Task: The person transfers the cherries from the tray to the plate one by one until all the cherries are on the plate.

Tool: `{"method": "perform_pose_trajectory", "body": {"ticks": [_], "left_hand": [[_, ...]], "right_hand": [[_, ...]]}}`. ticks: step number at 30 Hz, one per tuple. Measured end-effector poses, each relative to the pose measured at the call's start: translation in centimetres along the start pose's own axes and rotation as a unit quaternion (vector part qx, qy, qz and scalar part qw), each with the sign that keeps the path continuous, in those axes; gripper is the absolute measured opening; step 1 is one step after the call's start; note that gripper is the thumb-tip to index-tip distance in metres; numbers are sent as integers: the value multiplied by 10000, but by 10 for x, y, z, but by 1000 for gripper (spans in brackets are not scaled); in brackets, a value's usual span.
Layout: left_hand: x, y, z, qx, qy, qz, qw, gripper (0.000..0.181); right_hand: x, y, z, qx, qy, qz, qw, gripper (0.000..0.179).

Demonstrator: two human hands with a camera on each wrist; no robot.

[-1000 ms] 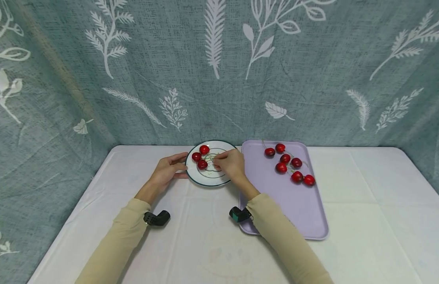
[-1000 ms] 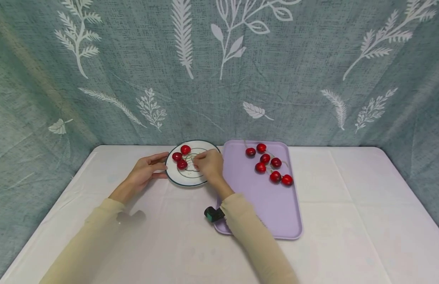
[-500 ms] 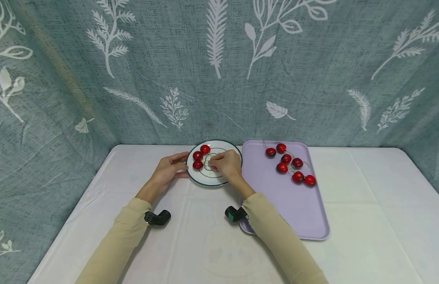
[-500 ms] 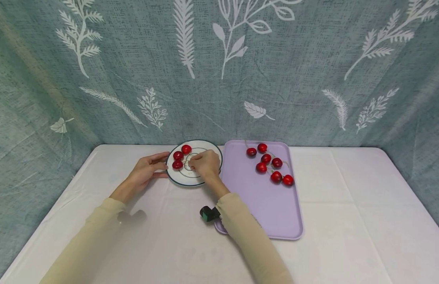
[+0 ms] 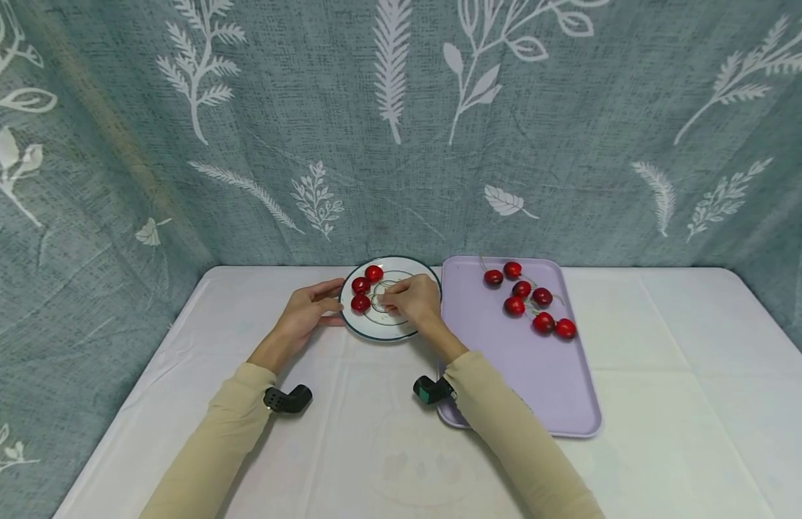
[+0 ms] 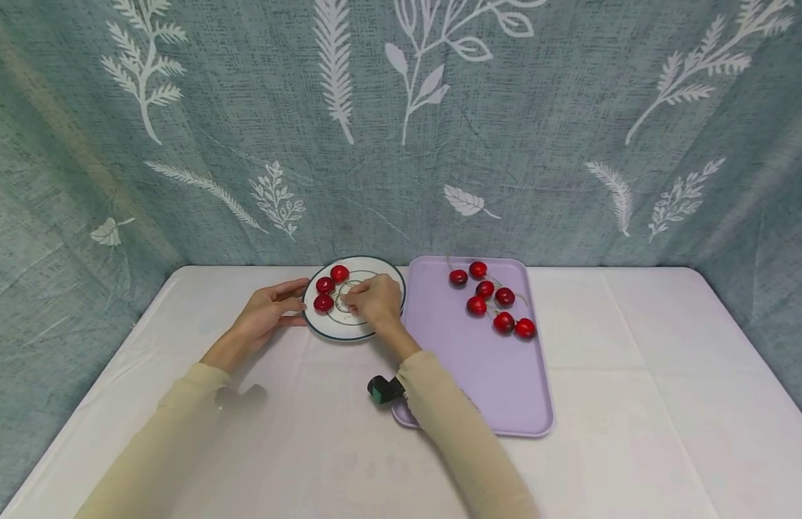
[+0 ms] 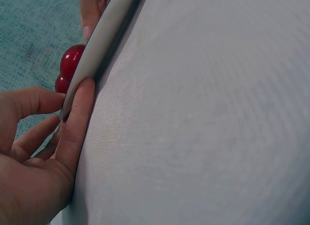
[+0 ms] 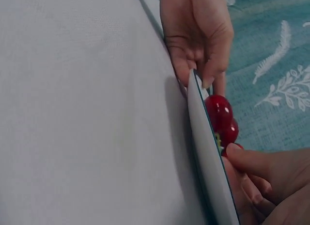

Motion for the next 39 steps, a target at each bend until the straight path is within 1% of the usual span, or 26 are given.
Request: {"method": "perform_pose_trajectory", "body": {"ticks": [3, 10, 17, 23, 31, 35, 39], "left_hand": [[0, 0, -1, -22, 12, 6, 10000, 60], [-2, 1, -3, -70, -32, -7, 10000, 60], [-1, 1, -3, -38, -20, -8, 10000, 60], [0, 1, -2, -21, 20, 20, 10000, 60], [-1, -1, -1, -18, -32, 13, 10000, 60], [0, -1, -1, -9, -48, 11, 10000, 60], [1, 0, -1, 10, -51, 31, 10000, 59]], "right_hand": [[-5, 0, 2, 78, -101, 67, 9999, 10], [-18, 0, 9, 32, -161, 130, 9998, 13], [-36, 2, 17, 103, -452, 328, 9984, 12], [-61, 1, 23, 263, -712, 416, 9962, 16], [-100, -2, 24, 531, -803, 477, 9942, 21], [-118, -4, 21, 505, -754, 569, 9943, 24], [-136, -8, 16, 419, -552, 635, 9956, 28]]}}
Point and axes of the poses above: each hand's wrist, its own y-axis away from the middle knuckle, its own x-axis out of the palm, z = x × y, the point moved 6 cm from there along -y, towards the middle knuckle, and after that the axes turned 11 degrees about x, right-handed, at the moved point
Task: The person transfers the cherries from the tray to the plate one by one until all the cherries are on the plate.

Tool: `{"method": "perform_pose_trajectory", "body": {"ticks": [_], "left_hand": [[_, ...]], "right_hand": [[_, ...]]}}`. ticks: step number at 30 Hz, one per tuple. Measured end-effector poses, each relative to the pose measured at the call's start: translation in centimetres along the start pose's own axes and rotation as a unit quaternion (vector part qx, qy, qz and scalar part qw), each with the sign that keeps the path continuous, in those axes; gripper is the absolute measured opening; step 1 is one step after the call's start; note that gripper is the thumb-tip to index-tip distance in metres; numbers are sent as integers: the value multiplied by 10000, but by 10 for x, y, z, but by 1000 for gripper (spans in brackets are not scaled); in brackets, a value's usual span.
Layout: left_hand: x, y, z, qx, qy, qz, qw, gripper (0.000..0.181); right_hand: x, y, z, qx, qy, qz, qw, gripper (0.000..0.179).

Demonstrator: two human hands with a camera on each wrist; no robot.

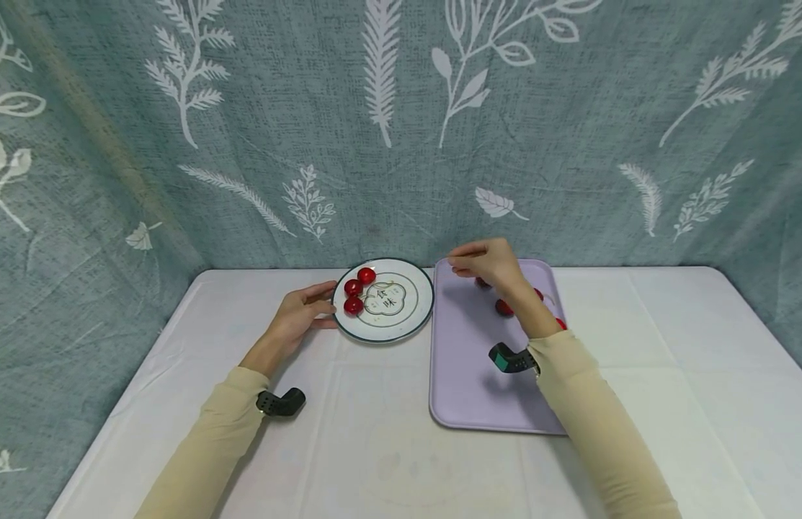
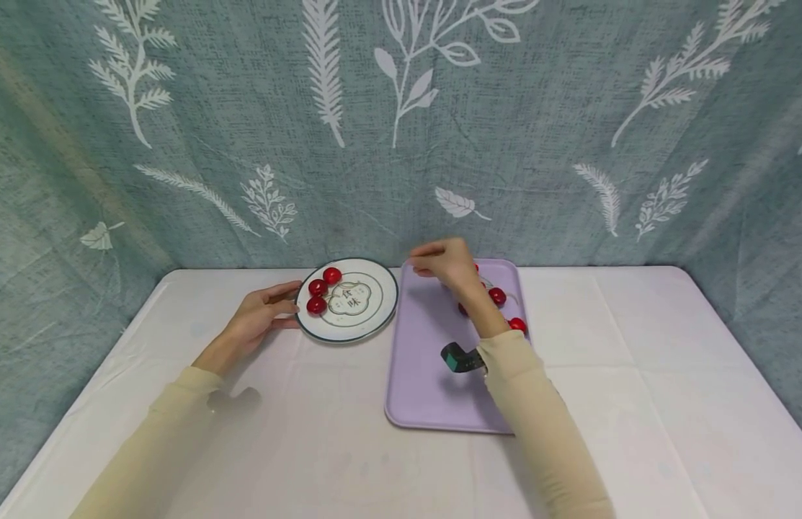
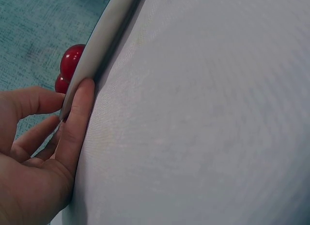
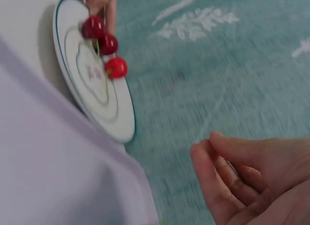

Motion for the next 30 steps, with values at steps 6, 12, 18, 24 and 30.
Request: {"method": "perform_pose_trajectory", "body": {"ticks": [6, 12, 18, 24, 30], "left_hand": [[-1, 1, 1, 24, 27, -23, 10000, 59], [-1, 1, 2, 9, 107, 32, 9999, 59], [-7, 2, -1, 30, -4, -48, 10000, 59], [-3, 1, 0, 5, 122, 34, 9999, 59], [-1, 0, 2, 19, 148, 21, 9999, 59]], "right_hand": [[-30, -5, -7, 79, 329, 215, 9992, 37], [-71, -5, -16, 205, 902, 98, 9957, 44], [-92, -12, -35, 303, 1373, -254, 9897, 42], [-106, -17, -55, 355, 1894, -322, 9807, 42], [-107, -19, -60, 211, 1940, -192, 9806, 39]]}}
Point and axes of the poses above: each hand's wrist, its own y-axis away from the middle knuckle, its own x-axis out of the palm, z = x × y, the point moved 6 cm from there along -y, towards the middle knuckle, and after that the axes turned 11 degrees about x, right-handed, at the moved point
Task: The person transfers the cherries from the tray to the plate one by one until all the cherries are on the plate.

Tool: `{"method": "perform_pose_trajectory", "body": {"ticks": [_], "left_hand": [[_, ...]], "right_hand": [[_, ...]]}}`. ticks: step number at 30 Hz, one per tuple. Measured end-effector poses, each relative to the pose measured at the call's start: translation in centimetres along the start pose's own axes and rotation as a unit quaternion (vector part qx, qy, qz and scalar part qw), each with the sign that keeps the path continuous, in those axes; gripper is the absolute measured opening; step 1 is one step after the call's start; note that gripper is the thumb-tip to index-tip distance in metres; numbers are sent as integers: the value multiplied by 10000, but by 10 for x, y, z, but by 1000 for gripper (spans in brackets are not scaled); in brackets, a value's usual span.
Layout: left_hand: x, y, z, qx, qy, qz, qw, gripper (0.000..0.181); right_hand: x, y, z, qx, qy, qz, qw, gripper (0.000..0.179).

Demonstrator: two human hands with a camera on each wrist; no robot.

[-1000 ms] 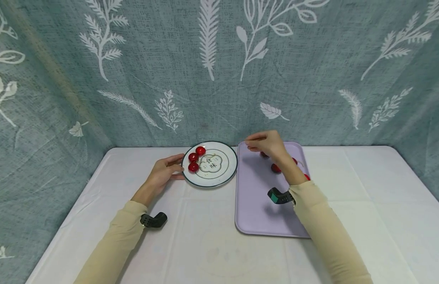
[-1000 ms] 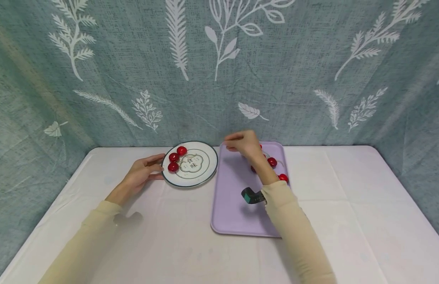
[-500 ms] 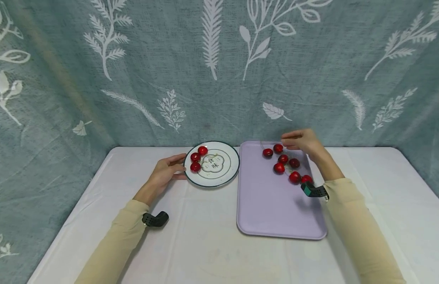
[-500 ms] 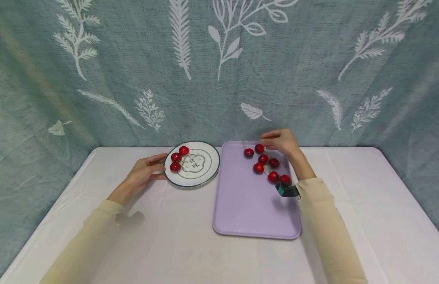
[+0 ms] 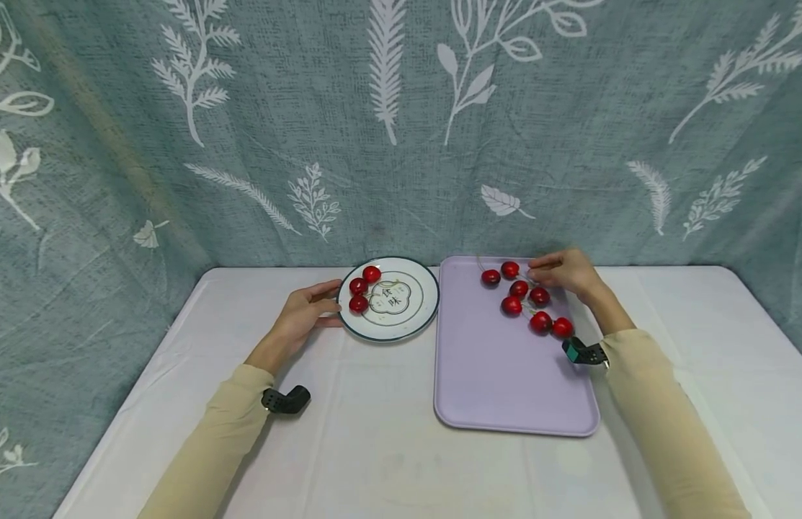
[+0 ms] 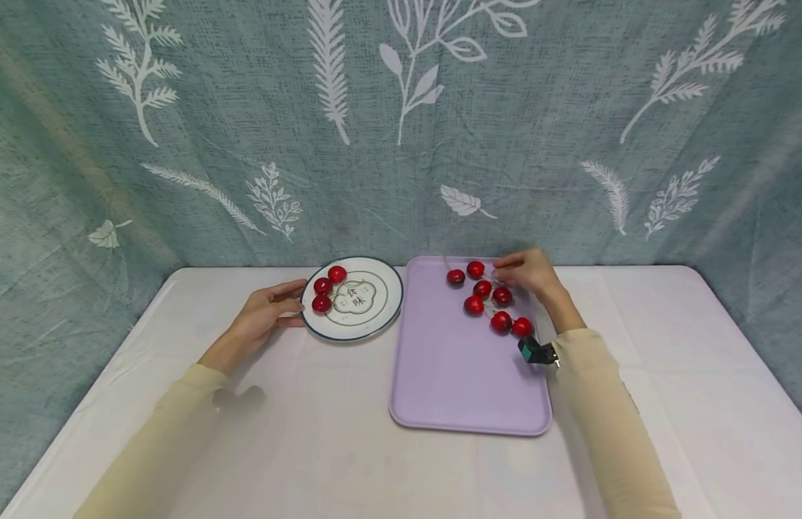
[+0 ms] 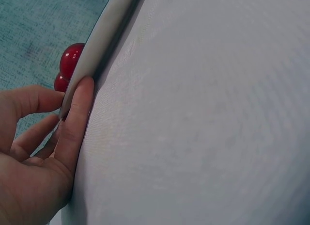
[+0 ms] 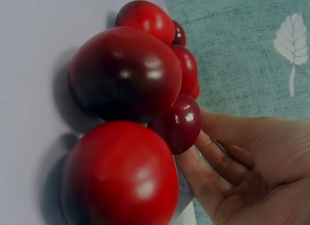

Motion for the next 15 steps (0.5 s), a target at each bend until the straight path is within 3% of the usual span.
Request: {"method": "perform_pose_trajectory", "body": {"ticks": [15], "left_hand": [[0, -1, 0, 33, -114, -33, 9999, 60]], "right_hand": [[5, -6, 1, -380, 584, -24, 9976, 30]]}}
Point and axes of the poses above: each hand's wrist, its own y-axis away from the middle knuckle, its own x-axis out of the palm, z = x × y, the point moved 6 cm from there along -y, towards the middle knuckle, and after that the axes turned 11 degrees about x, right-handed, at the moved point
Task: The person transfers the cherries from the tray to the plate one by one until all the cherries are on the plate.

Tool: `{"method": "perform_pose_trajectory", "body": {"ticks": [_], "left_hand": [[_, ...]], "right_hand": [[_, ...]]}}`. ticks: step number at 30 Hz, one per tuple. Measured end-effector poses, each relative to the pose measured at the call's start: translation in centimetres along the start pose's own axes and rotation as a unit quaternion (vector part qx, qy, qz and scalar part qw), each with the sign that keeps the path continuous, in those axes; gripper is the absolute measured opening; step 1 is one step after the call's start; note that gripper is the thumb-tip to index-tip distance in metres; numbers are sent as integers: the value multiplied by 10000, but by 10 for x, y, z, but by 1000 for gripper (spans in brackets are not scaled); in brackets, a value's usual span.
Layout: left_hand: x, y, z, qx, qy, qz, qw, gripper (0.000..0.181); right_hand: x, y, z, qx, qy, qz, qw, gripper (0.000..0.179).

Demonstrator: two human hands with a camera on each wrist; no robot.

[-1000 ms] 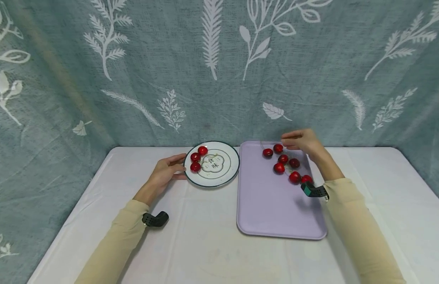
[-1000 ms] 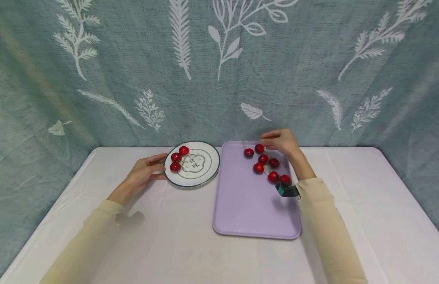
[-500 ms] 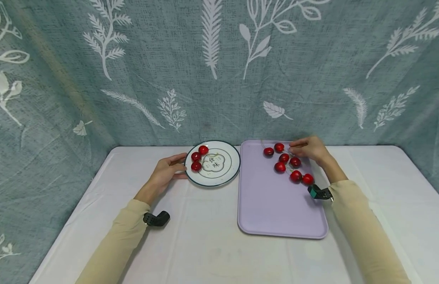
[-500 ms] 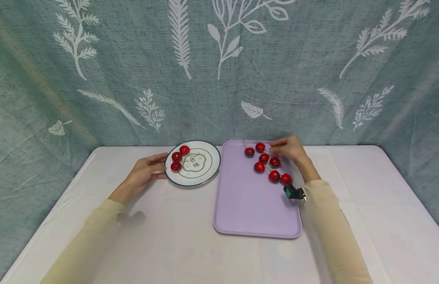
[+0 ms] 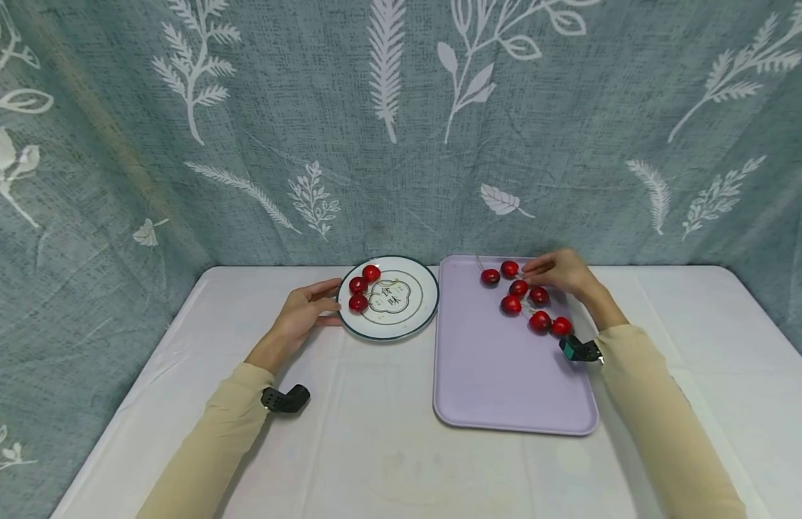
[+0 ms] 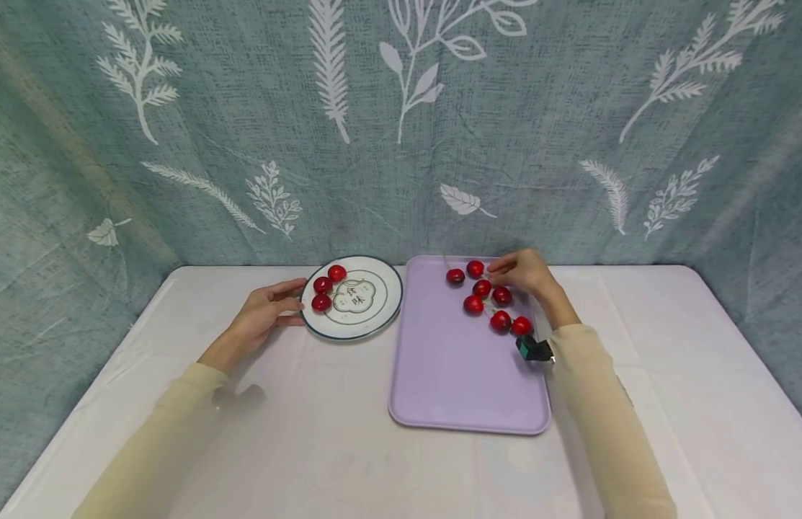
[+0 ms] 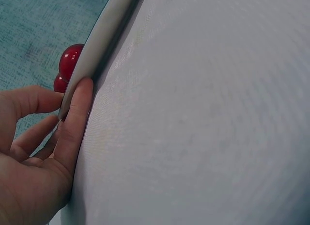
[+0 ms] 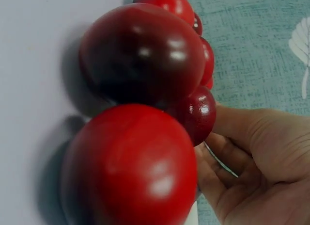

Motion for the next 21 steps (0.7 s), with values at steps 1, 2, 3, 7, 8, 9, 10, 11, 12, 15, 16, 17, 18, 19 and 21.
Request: {"method": "perform_pose_trajectory", "body": {"ticks": [1, 2, 3, 7, 8, 9, 10, 11, 12, 15, 16, 17, 18, 19, 21], "left_hand": [[0, 0, 0, -1, 11, 11, 10000, 60], [1, 0, 0, 8, 32, 33, 10000, 60], [1, 0, 0, 16, 50, 52, 10000, 59], [2, -1, 0, 18, 80, 48, 10000, 59], [2, -2, 0, 15, 85, 40, 10000, 59], [2, -2, 0, 10, 85, 35, 10000, 59], [2, -2, 1, 5, 85, 28, 10000, 59], [2, -2, 1, 2, 78, 28, 10000, 59], [2, -2, 0, -5, 73, 12, 10000, 59], [1, -1, 0, -14, 64, -7, 10000, 60], [1, -1, 0, -16, 53, -19, 10000, 60], [1, -1, 0, -15, 45, -23, 10000, 60], [0, 0, 0, -9, 39, -24, 10000, 60], [0, 0, 0, 1, 36, -13, 10000, 60], [0, 1, 1, 6, 27, 1, 10000, 60]], "right_hand": [[0, 0, 0, 0, 0, 0, 10000, 30], [-1, 0, 0, 11, 4, -6, 10000, 30], [-1, 0, 0, 33, 20, -23, 10000, 30], [-5, 2, -1, 55, -60, -84, 9999, 32], [-7, 3, 0, 57, -80, -140, 9999, 33], [-9, 3, 0, 32, -135, -191, 9997, 33], [-11, 4, 1, 2, -201, -237, 9995, 33], [-13, 5, 2, -26, -242, -298, 9993, 34], [-16, 6, 3, -56, -293, -362, 9989, 34], [-22, 9, 7, -113, -423, -525, 9977, 34], [-24, 10, 8, -131, -468, -563, 9972, 34], [-25, 11, 10, -147, -512, -599, 9968, 34], [-27, 12, 12, -173, -566, -624, 9963, 34], [-27, 14, 13, -200, -621, -638, 9958, 34], [-28, 16, 18, -243, -694, -674, 9950, 35]]}}
Point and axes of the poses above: each hand's wrist, its own y-axis away from the middle knuckle, its own x-axis out of the palm, z = x × y, the point moved 6 cm from there along -y, towards the middle knuckle, and after that the axes turned 11 degrees about x, right-handed, at the moved point
